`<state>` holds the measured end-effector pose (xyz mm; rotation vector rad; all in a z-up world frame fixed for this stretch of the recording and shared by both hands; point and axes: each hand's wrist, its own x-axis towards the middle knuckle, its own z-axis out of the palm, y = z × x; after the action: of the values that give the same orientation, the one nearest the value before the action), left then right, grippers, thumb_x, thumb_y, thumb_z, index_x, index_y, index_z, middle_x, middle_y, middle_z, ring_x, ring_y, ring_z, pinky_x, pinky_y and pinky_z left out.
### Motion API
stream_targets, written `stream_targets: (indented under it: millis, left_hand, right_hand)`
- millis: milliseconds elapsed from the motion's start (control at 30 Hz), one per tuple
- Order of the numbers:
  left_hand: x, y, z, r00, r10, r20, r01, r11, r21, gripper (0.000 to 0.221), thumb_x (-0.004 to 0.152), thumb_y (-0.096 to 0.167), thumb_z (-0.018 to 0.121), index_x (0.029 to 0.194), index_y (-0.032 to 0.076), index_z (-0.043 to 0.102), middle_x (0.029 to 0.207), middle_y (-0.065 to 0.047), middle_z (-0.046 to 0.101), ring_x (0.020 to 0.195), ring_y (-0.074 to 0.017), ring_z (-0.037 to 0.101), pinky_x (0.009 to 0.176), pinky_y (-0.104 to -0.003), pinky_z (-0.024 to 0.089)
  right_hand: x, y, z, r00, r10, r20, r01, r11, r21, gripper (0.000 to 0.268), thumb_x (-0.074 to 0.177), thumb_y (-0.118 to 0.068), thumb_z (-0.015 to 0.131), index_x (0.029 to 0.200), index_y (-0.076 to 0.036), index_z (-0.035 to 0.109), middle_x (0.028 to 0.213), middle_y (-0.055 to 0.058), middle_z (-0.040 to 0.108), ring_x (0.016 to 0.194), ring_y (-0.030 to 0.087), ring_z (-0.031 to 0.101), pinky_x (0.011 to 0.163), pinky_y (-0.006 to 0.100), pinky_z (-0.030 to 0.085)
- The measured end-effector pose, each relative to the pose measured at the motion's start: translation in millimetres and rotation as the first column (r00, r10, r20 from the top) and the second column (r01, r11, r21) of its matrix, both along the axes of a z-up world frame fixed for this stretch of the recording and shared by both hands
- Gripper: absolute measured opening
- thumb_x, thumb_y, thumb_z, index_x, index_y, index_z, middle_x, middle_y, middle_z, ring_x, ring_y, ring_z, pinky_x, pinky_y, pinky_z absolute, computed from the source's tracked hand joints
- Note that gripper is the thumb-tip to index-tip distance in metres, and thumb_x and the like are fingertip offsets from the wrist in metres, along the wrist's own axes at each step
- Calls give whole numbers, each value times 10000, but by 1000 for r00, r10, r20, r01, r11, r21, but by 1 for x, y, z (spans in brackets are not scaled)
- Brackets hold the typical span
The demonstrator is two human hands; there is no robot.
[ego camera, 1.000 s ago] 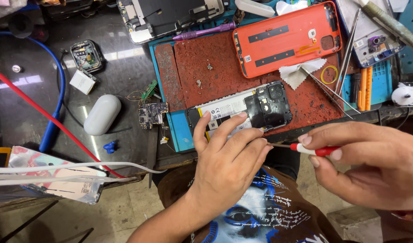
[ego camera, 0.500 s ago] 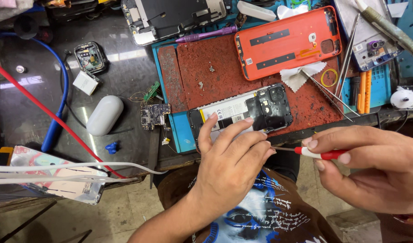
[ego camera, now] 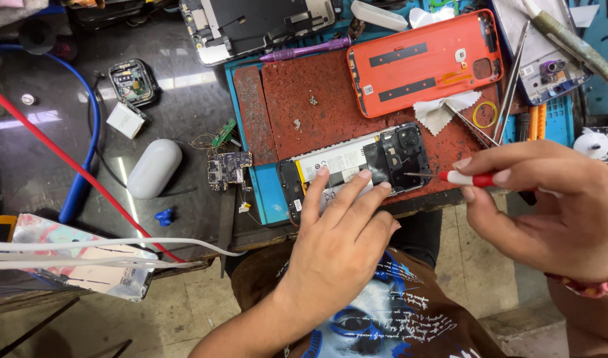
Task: The person uses a pair of tweezers and a screwdriver to repair a mobile phone by removing a cable and then applying screws to the internal components.
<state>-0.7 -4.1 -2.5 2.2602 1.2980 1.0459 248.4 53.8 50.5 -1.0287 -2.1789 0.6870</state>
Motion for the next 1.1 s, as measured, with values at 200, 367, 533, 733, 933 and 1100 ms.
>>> stream_targets:
  millis: [200, 367, 533, 733, 933, 1100]
  left_hand:
    - [-4, -4, -4, 1000, -20, 10, 20, 1000, -12, 159, 965, 195, 735, 1028, 56, 688, 1336, -132, 661, 1345, -318, 577, 1217, -622, 325]
    - [-14, -10, -3, 996, -65, 56, 64, 998, 12, 156, 996, 190, 745, 1063, 62, 687, 1309, -101, 664, 1332, -302, 589, 1228, -609, 330]
    - [-33, 10, 5, 998, 52, -38, -49, 996, 73, 146, 976, 166, 741, 1078, 69, 701, 1276, -85, 663, 1302, -310, 565, 1207, -582, 327]
    - [-26, 50, 9, 967, 241, -85, -231, 967, 108, 130, 980, 137, 730, 1086, 64, 709, 1237, -88, 662, 1318, -335, 540, 1201, -566, 322]
    - [-15, 68, 1, 943, 294, -157, -279, 954, 107, 221, 948, 87, 707, 1165, 58, 743, 1143, -69, 667, 1251, -295, 576, 1194, -530, 349]
    - [-18, 67, 2, 940, 305, -151, -291, 950, 108, 234, 963, 78, 709, 1196, 51, 723, 1163, -78, 662, 1245, -294, 582, 1191, -511, 356]
  right_hand:
    - [0, -1, -2, 998, -61, -14, 60, 997, -53, 492, 927, 112, 694, 1282, -41, 391, 1103, 232, 650, 1058, 276, 727, 943, 378, 636]
    - [15, -10, -4, 927, -305, -218, 211, 905, -370, 557, 1022, 30, 516, 1509, -52, 259, 1003, 124, 624, 930, 199, 686, 946, 379, 635]
    - [11, -4, -5, 971, -233, 54, 235, 882, -409, 691, 975, -18, 573, 1584, -33, 247, 911, 102, 646, 764, 180, 666, 716, 315, 576]
    - [-6, 22, 7, 692, -367, 622, 398, 913, 96, 750, 895, -193, 792, 1518, 18, 431, 735, 93, 651, 550, 227, 642, 514, 358, 510]
    - [-23, 26, 0, 693, -453, 561, 343, 891, 297, 688, 894, -245, 842, 1451, -15, 510, 749, 66, 633, 655, 261, 654, 545, 385, 509]
    - [-21, 24, 2, 695, -472, 542, 291, 875, 387, 680, 824, -254, 866, 1384, -32, 551, 903, 57, 678, 768, 263, 660, 552, 381, 511]
